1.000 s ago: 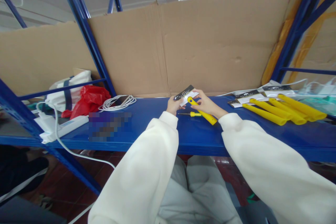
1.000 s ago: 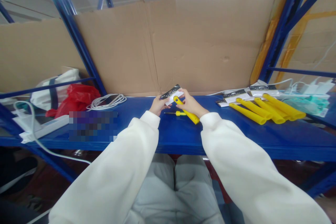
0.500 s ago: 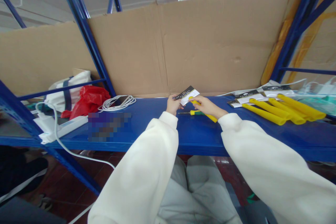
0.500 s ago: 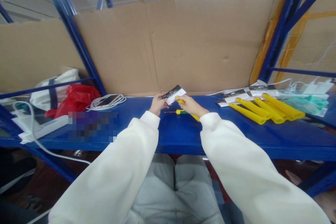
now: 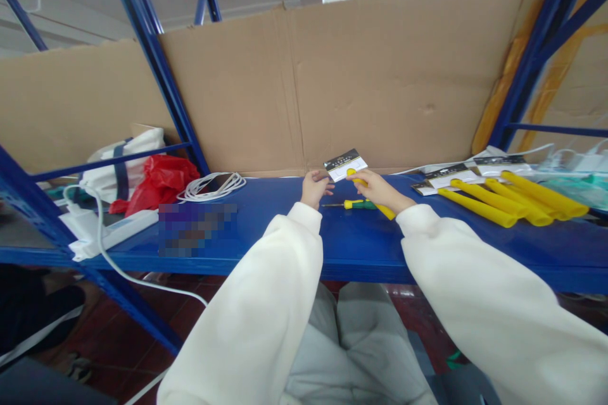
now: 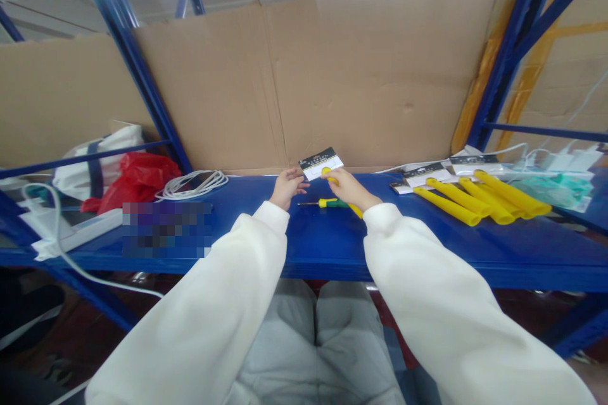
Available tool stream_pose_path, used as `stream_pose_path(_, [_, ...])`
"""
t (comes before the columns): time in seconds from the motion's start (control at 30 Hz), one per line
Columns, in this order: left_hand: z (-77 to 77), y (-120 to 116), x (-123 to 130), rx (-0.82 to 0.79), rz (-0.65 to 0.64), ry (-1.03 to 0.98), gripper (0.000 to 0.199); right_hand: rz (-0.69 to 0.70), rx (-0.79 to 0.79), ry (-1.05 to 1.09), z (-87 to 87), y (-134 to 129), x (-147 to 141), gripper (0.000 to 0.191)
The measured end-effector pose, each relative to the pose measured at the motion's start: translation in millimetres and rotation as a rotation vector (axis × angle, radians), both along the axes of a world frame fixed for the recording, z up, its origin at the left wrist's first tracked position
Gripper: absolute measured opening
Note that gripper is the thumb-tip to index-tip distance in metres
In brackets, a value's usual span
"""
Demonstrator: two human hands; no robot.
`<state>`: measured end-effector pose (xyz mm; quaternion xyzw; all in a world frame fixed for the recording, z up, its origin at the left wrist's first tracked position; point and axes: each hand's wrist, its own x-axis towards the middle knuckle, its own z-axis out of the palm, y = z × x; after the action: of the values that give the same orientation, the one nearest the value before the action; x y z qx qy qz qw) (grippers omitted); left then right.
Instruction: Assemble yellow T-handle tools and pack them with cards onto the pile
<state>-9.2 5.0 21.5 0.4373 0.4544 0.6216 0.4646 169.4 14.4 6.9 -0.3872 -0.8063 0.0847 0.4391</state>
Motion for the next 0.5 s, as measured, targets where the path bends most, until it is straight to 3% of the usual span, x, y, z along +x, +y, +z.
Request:
stream_pose_path(0.13, [2.0,-2.5,-0.8,-0.043,0.018,0.062,0.048,-0.057,0.046,-0.021,4.0,1.6,7.7,0.036])
stream_pose_path(0.23, [4.8,-6.1,-0.2,-0.076,0.019,0.130,0.043,-0.191,0.107,-0.070,10.0,4.1,20.9,0.038])
stream_pose_path(0.37, [8.1,-10.6,1.4,-0.091,0.014,0.220,0.042,-0.475,0.103,-0.218,22.4,-1.5,46.6,0.046])
stream_pose_path(0.5, [8.2,-11.9,1.5,-0.089,0.003,0.283,0.043,-0.831,-0.080,-0.316,33.8,-16.1,74.0,0.049])
